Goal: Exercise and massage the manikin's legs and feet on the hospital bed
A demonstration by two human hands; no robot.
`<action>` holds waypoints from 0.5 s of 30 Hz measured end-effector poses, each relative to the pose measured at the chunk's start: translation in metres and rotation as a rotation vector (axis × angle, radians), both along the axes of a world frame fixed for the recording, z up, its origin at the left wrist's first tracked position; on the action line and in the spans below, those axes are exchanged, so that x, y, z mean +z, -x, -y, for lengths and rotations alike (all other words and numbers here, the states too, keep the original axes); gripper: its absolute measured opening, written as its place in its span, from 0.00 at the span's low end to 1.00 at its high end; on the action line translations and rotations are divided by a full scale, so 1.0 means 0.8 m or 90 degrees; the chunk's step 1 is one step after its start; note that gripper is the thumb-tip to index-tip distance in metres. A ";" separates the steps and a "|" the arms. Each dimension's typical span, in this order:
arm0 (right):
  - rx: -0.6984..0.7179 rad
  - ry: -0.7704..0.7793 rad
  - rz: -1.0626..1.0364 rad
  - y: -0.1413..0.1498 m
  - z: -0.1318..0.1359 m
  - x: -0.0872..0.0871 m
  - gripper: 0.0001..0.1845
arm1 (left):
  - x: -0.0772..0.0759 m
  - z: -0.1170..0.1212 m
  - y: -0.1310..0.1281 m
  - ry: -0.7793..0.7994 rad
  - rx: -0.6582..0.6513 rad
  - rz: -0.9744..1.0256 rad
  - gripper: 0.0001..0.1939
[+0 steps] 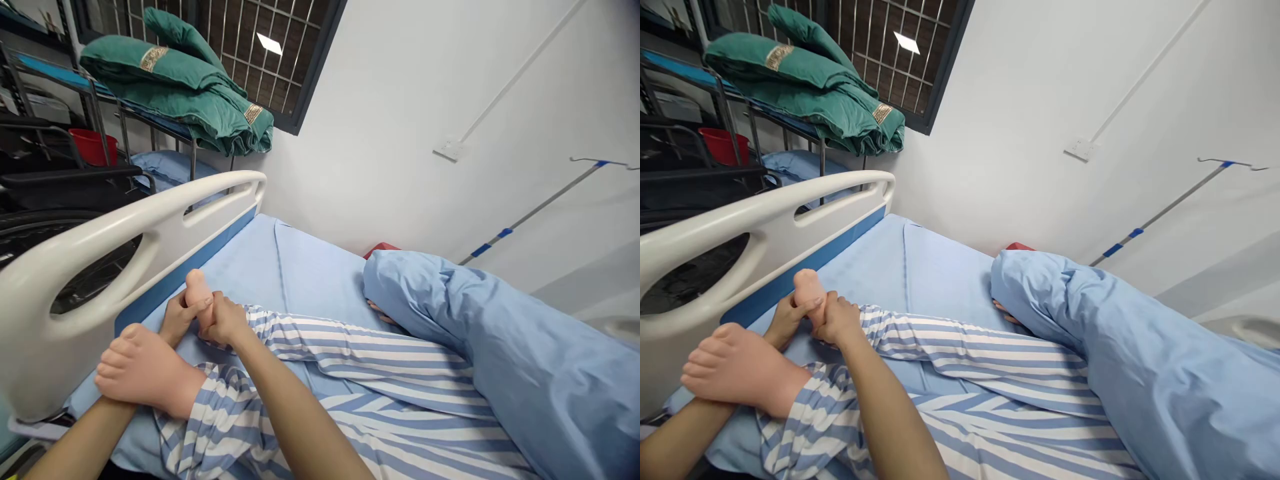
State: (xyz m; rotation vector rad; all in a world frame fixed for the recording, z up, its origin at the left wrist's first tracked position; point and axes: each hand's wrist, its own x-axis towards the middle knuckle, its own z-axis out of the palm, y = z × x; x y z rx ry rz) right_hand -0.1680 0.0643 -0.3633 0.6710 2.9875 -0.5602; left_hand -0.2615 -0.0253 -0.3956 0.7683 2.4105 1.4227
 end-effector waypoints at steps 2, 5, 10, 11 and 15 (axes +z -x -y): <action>0.001 -0.003 0.002 0.000 -0.001 0.000 0.37 | -0.012 -0.003 0.001 -0.085 -0.034 0.099 0.15; -0.001 -0.008 -0.001 0.001 -0.001 -0.003 0.37 | -0.020 -0.003 0.006 -0.112 -0.054 0.147 0.13; -0.005 -0.001 -0.004 0.001 0.000 -0.004 0.38 | -0.013 0.004 0.012 -0.040 -0.105 0.139 0.18; -0.006 0.000 -0.006 0.001 0.001 -0.003 0.38 | -0.008 0.006 0.012 -0.025 -0.120 0.130 0.20; -0.016 -0.001 -0.004 -0.001 0.005 0.000 0.39 | 0.015 0.017 0.012 0.065 -0.156 0.091 0.24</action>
